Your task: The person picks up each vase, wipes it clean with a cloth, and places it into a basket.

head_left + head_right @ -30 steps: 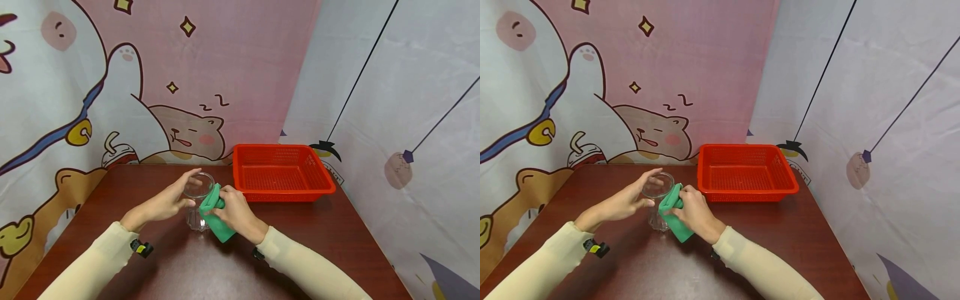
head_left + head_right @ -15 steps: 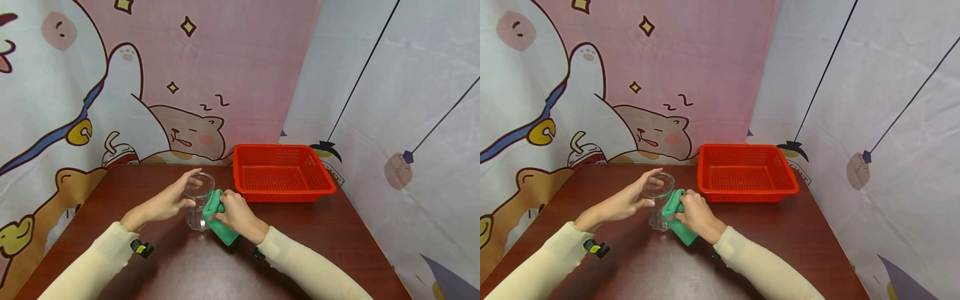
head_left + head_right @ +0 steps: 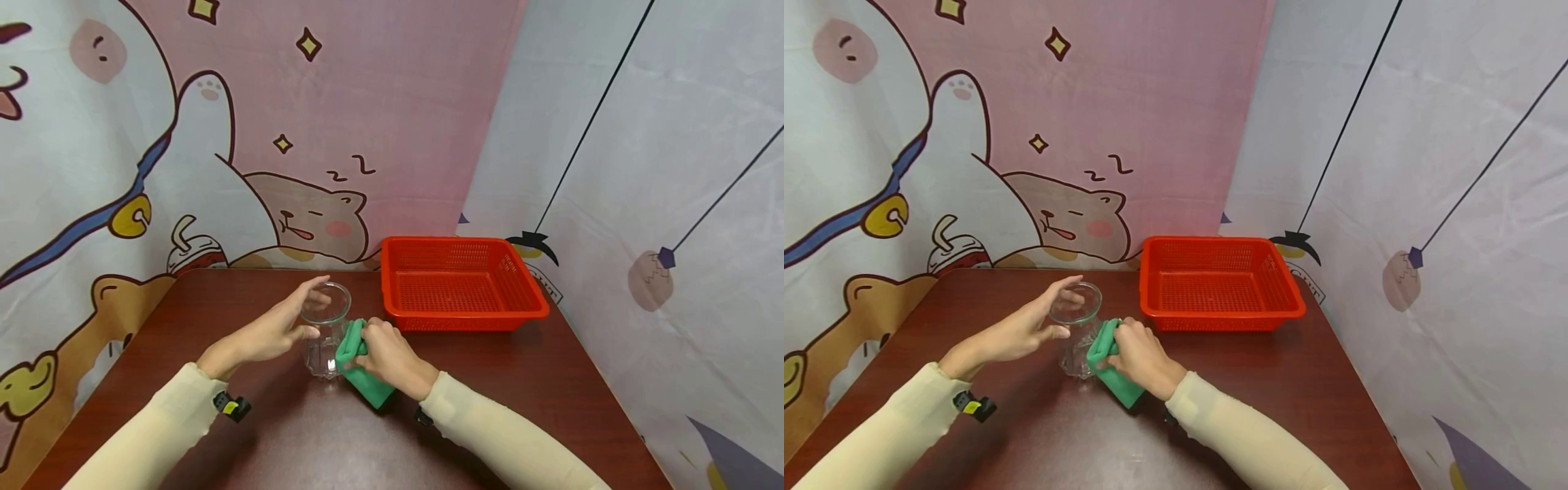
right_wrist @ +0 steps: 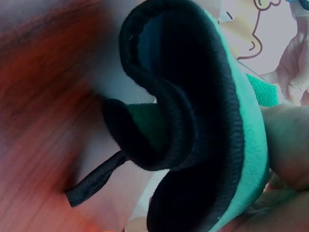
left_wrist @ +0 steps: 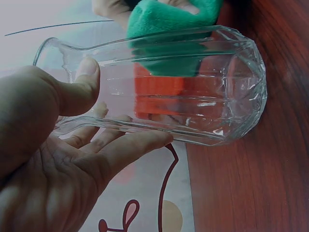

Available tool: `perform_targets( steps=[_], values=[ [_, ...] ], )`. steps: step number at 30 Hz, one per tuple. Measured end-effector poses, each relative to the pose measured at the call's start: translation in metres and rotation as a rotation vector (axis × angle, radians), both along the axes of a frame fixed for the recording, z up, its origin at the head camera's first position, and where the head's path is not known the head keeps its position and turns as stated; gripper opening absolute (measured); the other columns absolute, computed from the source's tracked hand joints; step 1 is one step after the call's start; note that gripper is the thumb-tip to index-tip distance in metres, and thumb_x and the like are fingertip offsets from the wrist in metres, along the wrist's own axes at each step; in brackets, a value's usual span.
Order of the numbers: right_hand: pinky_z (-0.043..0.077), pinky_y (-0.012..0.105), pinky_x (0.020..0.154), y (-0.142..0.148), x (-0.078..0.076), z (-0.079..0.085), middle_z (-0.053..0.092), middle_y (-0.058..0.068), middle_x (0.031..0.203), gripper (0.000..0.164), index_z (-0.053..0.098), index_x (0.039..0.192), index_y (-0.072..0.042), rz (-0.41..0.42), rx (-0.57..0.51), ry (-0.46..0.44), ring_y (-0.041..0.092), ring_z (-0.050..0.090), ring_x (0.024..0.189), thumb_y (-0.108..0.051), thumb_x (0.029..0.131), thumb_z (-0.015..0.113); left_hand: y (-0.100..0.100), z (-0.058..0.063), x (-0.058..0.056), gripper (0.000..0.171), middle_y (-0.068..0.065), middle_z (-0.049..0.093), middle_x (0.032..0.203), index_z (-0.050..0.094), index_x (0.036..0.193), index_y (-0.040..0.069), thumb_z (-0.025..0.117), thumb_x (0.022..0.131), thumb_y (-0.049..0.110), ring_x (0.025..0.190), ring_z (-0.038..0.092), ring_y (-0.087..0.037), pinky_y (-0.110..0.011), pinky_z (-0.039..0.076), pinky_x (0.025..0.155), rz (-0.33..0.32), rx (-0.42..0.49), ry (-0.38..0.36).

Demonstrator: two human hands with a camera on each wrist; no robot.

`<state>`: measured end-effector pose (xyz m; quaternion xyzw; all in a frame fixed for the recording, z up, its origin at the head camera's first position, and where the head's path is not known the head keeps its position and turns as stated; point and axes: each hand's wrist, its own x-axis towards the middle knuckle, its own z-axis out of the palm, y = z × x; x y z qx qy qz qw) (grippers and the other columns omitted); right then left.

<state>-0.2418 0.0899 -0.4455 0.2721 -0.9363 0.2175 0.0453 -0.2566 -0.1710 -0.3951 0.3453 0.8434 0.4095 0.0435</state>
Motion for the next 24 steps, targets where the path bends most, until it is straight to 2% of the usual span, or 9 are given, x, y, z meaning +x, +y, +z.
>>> perform_targets(
  steps=[5,13,18,24],
  values=[
    [0.054,0.024,0.063,0.001,0.000,-0.005,0.062,-0.001,0.081,0.031,0.080,0.083,-0.017,-0.001,0.033,-0.023,0.011,0.060,0.071,-0.043,0.077,0.097,0.000,0.002,0.001,0.098,-0.012,0.055,0.152,0.014,0.171,0.024,0.071,0.097,-0.007,0.143,0.055,-0.037,-0.058,0.049,0.113,0.007,-0.009,-0.002],
    [0.050,0.025,0.054,0.001,0.004,-0.011,0.061,0.001,0.078,0.024,0.080,0.077,-0.025,-0.024,0.098,-0.062,0.014,0.060,0.067,-0.043,0.076,0.096,0.001,0.000,0.002,0.098,-0.012,0.056,0.152,0.015,0.171,0.024,0.072,0.097,-0.007,0.143,0.055,-0.035,-0.058,0.049,0.113,0.007,-0.006,0.002],
    [0.047,0.025,0.049,0.000,0.004,-0.012,0.060,0.003,0.076,0.028,0.079,0.074,-0.022,-0.031,0.133,-0.053,0.014,0.056,0.061,-0.044,0.076,0.096,0.001,-0.001,0.003,0.098,-0.011,0.057,0.152,0.015,0.171,0.023,0.073,0.097,-0.006,0.142,0.056,-0.034,-0.056,0.050,0.111,0.009,-0.014,0.016],
    [0.051,0.030,0.051,-0.002,0.005,-0.014,0.063,0.006,0.082,0.030,0.078,0.077,-0.022,-0.051,0.159,-0.019,0.019,0.061,0.062,-0.045,0.076,0.097,0.001,0.000,0.003,0.098,-0.013,0.057,0.150,0.016,0.171,0.022,0.073,0.096,-0.007,0.142,0.056,-0.038,-0.059,0.049,0.111,0.013,0.007,0.020]
  ],
)
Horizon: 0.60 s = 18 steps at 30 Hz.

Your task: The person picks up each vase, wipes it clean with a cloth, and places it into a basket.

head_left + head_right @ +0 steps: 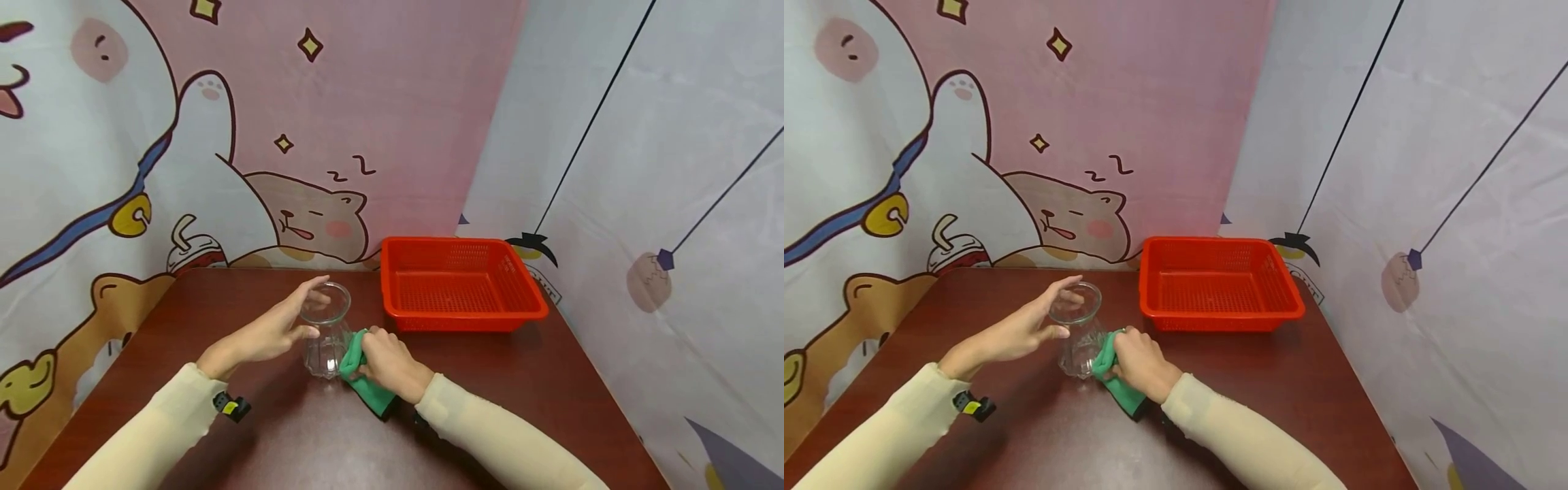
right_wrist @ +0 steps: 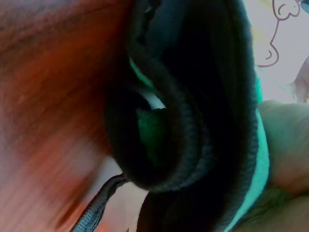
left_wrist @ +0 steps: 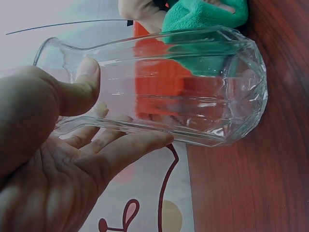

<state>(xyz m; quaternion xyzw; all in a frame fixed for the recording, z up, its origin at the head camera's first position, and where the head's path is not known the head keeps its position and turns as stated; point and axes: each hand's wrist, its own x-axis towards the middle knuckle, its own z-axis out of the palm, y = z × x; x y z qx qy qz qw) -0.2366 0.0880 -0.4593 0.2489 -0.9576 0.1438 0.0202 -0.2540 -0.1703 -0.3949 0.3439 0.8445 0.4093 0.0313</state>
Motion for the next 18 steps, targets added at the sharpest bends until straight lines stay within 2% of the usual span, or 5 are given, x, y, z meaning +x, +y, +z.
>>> perform_targets(
  steps=[5,13,18],
  values=[
    [0.055,0.034,0.053,-0.0006,0.0021,-0.0035,0.065,0.007,0.085,0.032,0.078,0.078,-0.021,-0.028,0.032,-0.001,0.022,0.064,0.064,-0.046,0.074,0.098,0.0011,-0.0032,-0.0002,0.098,-0.013,0.058,0.150,0.016,0.171,0.021,0.073,0.096,-0.006,0.142,0.057,-0.036,-0.057,0.048,0.114,-0.009,-0.009,0.004],
    [0.059,0.037,0.055,-0.0031,0.0001,-0.0031,0.066,0.007,0.087,0.035,0.079,0.080,-0.019,-0.040,0.055,0.022,0.025,0.067,0.065,-0.049,0.074,0.097,0.0002,-0.0031,-0.0013,0.098,-0.014,0.059,0.148,0.017,0.170,0.019,0.074,0.095,-0.007,0.138,0.060,-0.038,-0.060,0.050,0.111,-0.002,0.001,0.042],
    [0.058,0.037,0.055,-0.0050,0.0002,-0.0027,0.067,0.007,0.087,0.032,0.080,0.081,-0.021,-0.045,0.045,0.008,0.025,0.067,0.065,-0.047,0.075,0.097,-0.0011,-0.0027,-0.0011,0.097,-0.014,0.058,0.149,0.015,0.171,0.020,0.074,0.097,-0.004,0.139,0.059,-0.037,-0.059,0.051,0.110,0.002,-0.010,0.041]
  ],
)
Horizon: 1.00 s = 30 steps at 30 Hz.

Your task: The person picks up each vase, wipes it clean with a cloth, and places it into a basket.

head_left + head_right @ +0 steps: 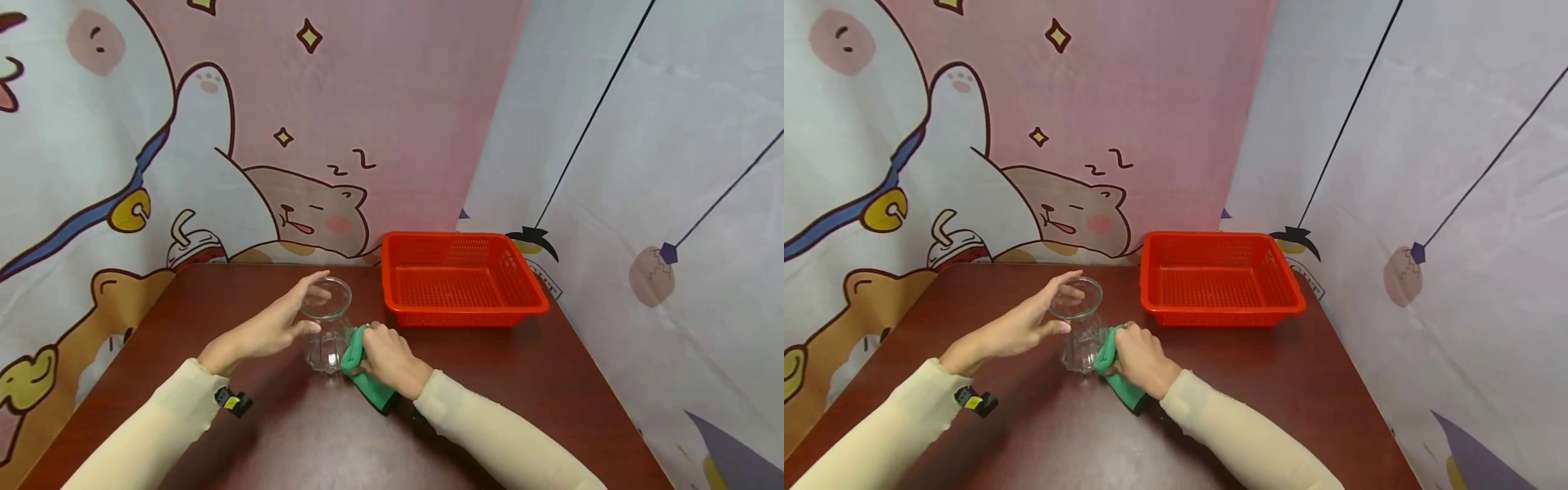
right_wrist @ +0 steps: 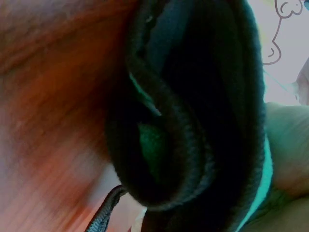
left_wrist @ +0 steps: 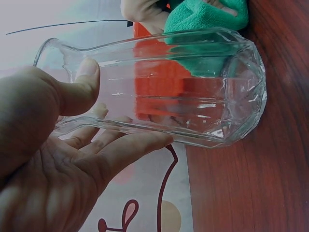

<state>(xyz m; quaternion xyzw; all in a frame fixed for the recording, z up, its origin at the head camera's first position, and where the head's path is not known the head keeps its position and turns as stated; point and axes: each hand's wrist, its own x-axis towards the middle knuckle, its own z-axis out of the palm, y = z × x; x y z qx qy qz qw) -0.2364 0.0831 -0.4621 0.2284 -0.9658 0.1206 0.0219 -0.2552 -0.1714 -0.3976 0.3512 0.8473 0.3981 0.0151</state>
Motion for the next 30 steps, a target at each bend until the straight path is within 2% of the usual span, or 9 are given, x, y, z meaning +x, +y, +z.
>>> perform_targets(
  steps=[5,10,15,21,30],
  values=[
    [0.059,0.038,0.056,0.0010,0.0006,0.0022,0.067,0.009,0.089,0.032,0.079,0.083,-0.019,0.003,0.005,0.006,0.027,0.067,0.066,-0.045,0.076,0.097,0.0008,0.0029,-0.0006,0.098,-0.013,0.057,0.151,0.015,0.171,0.022,0.074,0.097,-0.004,0.141,0.057,-0.038,-0.058,0.050,0.112,-0.004,-0.001,-0.028],
    [0.059,0.038,0.056,0.0008,-0.0010,0.0038,0.068,0.009,0.090,0.035,0.079,0.082,-0.018,-0.001,0.016,0.014,0.026,0.068,0.067,-0.047,0.075,0.098,0.0019,0.0026,-0.0022,0.097,-0.012,0.057,0.150,0.016,0.171,0.022,0.073,0.097,-0.005,0.140,0.058,-0.036,-0.057,0.050,0.111,0.003,0.003,-0.017],
    [0.058,0.036,0.055,0.0006,-0.0013,0.0034,0.066,0.008,0.088,0.034,0.080,0.083,-0.019,0.005,-0.004,-0.012,0.025,0.066,0.066,-0.047,0.073,0.098,0.0010,0.0023,0.0002,0.098,-0.014,0.058,0.149,0.016,0.170,0.018,0.073,0.096,-0.007,0.140,0.058,-0.038,-0.061,0.049,0.111,-0.002,0.003,-0.003],
    [0.060,0.038,0.057,0.0010,0.0011,-0.0009,0.065,0.009,0.088,0.036,0.081,0.085,-0.018,0.002,-0.016,0.002,0.026,0.067,0.067,-0.047,0.072,0.099,0.0013,0.0019,0.0019,0.097,-0.015,0.058,0.149,0.017,0.170,0.018,0.073,0.095,-0.008,0.140,0.058,-0.038,-0.061,0.049,0.111,0.002,0.008,-0.007],
    [0.054,0.030,0.051,0.0025,-0.0016,0.0009,0.061,0.005,0.077,0.038,0.079,0.075,-0.017,0.027,-0.048,-0.002,0.017,0.059,0.060,-0.047,0.069,0.101,0.0012,0.0031,0.0015,0.098,-0.013,0.057,0.150,0.015,0.171,0.021,0.073,0.096,-0.007,0.142,0.056,-0.037,-0.061,0.049,0.111,0.008,0.000,-0.032]
  ],
)
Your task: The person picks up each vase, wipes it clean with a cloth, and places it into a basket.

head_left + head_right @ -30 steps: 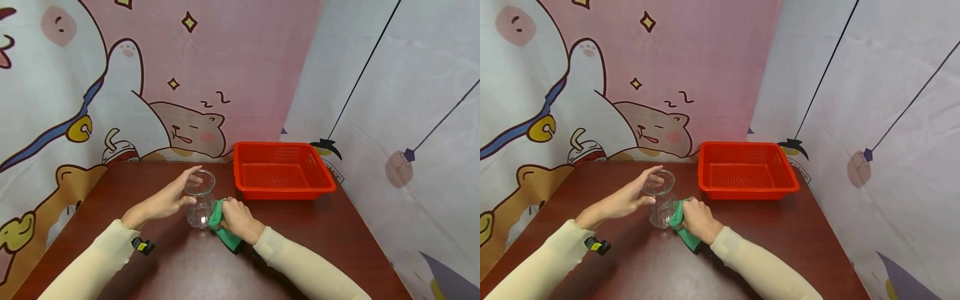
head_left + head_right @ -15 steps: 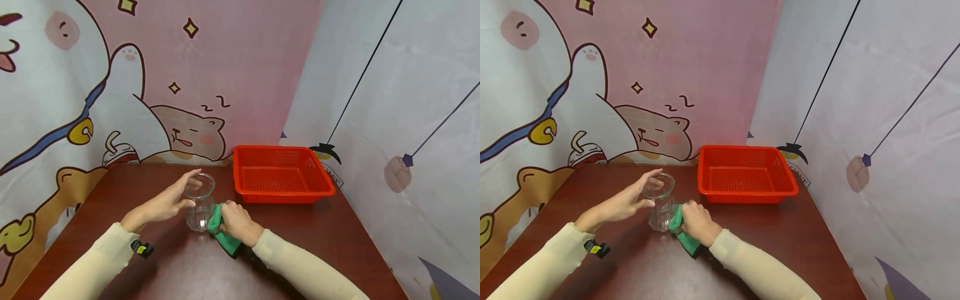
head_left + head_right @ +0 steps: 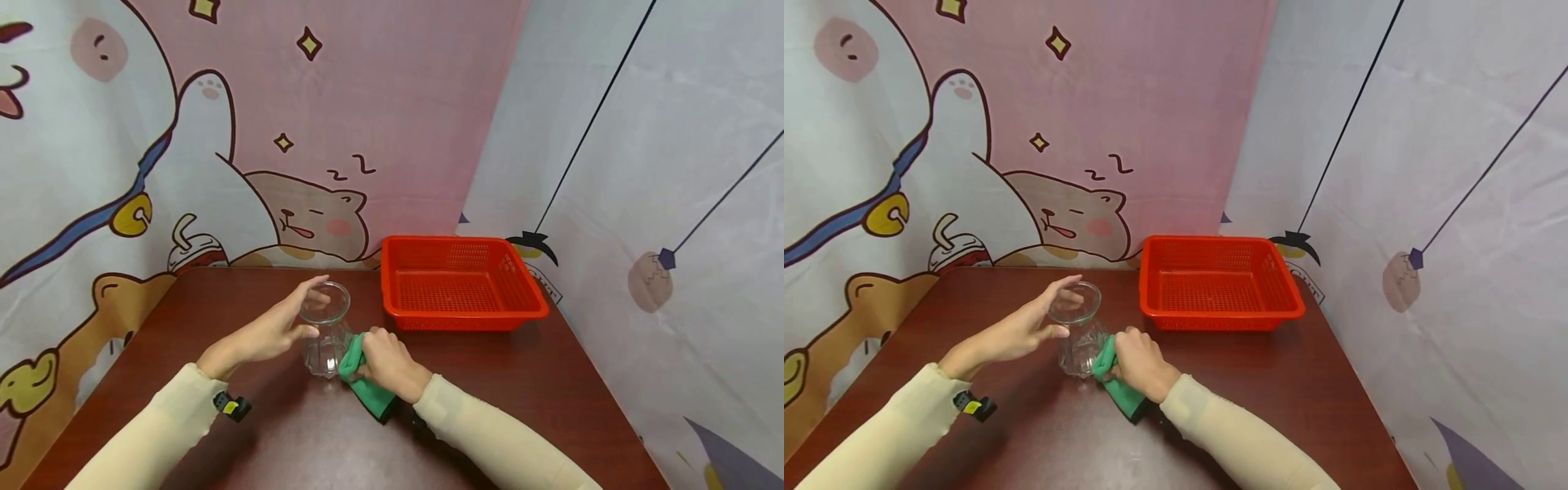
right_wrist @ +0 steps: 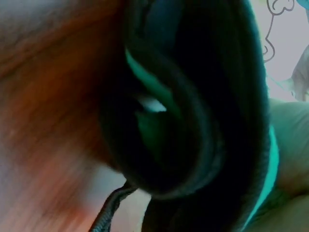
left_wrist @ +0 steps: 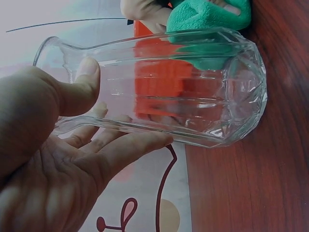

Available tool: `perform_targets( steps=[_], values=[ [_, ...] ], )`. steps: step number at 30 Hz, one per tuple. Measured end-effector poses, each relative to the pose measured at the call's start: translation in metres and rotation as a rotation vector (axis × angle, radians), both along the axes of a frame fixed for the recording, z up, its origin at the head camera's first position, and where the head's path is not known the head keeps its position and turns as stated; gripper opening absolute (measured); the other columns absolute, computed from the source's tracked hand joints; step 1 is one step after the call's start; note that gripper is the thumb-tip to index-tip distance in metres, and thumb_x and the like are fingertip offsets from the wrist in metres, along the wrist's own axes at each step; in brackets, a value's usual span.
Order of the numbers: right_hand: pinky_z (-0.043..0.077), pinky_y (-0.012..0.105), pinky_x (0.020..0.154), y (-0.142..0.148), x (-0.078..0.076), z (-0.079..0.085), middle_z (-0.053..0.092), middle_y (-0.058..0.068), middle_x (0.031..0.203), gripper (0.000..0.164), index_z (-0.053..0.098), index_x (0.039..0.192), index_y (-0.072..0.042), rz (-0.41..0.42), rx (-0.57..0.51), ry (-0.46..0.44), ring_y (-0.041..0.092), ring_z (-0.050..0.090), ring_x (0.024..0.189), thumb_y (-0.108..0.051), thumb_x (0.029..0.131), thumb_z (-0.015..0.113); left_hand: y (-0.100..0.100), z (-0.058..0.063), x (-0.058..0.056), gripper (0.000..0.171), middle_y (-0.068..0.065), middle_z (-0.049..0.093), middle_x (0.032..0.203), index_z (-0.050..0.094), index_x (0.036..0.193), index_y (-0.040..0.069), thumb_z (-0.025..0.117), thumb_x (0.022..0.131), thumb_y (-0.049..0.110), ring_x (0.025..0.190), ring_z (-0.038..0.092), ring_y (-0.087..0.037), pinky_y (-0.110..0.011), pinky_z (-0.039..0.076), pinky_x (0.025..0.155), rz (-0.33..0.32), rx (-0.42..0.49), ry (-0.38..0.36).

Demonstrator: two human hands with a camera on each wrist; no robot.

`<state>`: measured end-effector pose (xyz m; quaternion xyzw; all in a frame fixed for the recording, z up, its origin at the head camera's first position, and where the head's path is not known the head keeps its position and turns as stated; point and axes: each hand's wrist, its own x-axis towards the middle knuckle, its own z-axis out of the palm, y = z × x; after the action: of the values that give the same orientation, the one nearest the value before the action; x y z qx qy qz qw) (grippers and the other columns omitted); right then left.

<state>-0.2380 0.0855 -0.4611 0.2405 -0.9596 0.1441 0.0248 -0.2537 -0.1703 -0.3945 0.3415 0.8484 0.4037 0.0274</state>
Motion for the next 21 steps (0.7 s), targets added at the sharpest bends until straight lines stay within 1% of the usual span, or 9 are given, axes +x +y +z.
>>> perform_targets(
  steps=[4,6,8,12,18,21],
  values=[
    [0.051,0.027,0.050,0.0016,-0.0003,-0.0008,0.058,0.003,0.072,0.037,0.079,0.071,-0.017,0.015,-0.008,-0.004,0.016,0.057,0.058,-0.047,0.068,0.101,0.0003,0.0017,-0.0004,0.098,-0.011,0.057,0.151,0.015,0.171,0.024,0.073,0.097,-0.004,0.142,0.057,-0.034,-0.054,0.052,0.108,0.001,-0.015,-0.007],
    [0.049,0.026,0.050,0.0021,-0.0006,-0.0016,0.057,0.003,0.072,0.037,0.077,0.068,-0.018,0.018,-0.022,-0.004,0.016,0.056,0.058,-0.047,0.068,0.101,0.0002,0.0032,-0.0008,0.098,-0.011,0.057,0.151,0.015,0.171,0.023,0.074,0.097,-0.004,0.141,0.057,-0.035,-0.053,0.053,0.107,-0.002,-0.019,0.004],
    [0.048,0.024,0.050,0.0012,-0.0004,-0.0033,0.057,0.003,0.072,0.037,0.076,0.066,-0.018,0.024,-0.042,-0.004,0.016,0.057,0.058,-0.045,0.069,0.102,-0.0008,0.0035,-0.0001,0.098,-0.011,0.058,0.150,0.015,0.171,0.022,0.074,0.096,-0.004,0.140,0.058,-0.036,-0.054,0.053,0.107,-0.001,-0.017,0.011],
    [0.049,0.023,0.053,0.0008,-0.0011,-0.0045,0.057,0.002,0.073,0.036,0.076,0.066,-0.019,0.019,-0.083,-0.011,0.015,0.057,0.060,-0.043,0.068,0.102,-0.0011,0.0029,-0.0009,0.098,-0.013,0.058,0.150,0.016,0.170,0.020,0.074,0.095,-0.007,0.141,0.057,-0.039,-0.060,0.050,0.110,-0.008,0.003,0.013],
    [0.049,0.023,0.057,0.0025,-0.0017,-0.0053,0.056,0.000,0.073,0.037,0.074,0.065,-0.020,0.004,-0.120,-0.029,0.013,0.056,0.063,-0.042,0.066,0.103,0.0002,0.0003,-0.0016,0.097,-0.013,0.057,0.151,0.016,0.170,0.021,0.074,0.096,-0.005,0.142,0.056,-0.037,-0.060,0.048,0.113,-0.010,-0.003,0.006],
    [0.049,0.023,0.057,0.0029,-0.0015,-0.0055,0.057,-0.001,0.074,0.037,0.075,0.067,-0.018,0.000,-0.133,-0.027,0.012,0.055,0.063,-0.042,0.066,0.104,0.0002,-0.0003,-0.0012,0.097,-0.013,0.057,0.151,0.016,0.170,0.021,0.074,0.096,-0.005,0.142,0.056,-0.037,-0.060,0.047,0.114,-0.006,-0.002,0.000]
  ],
)
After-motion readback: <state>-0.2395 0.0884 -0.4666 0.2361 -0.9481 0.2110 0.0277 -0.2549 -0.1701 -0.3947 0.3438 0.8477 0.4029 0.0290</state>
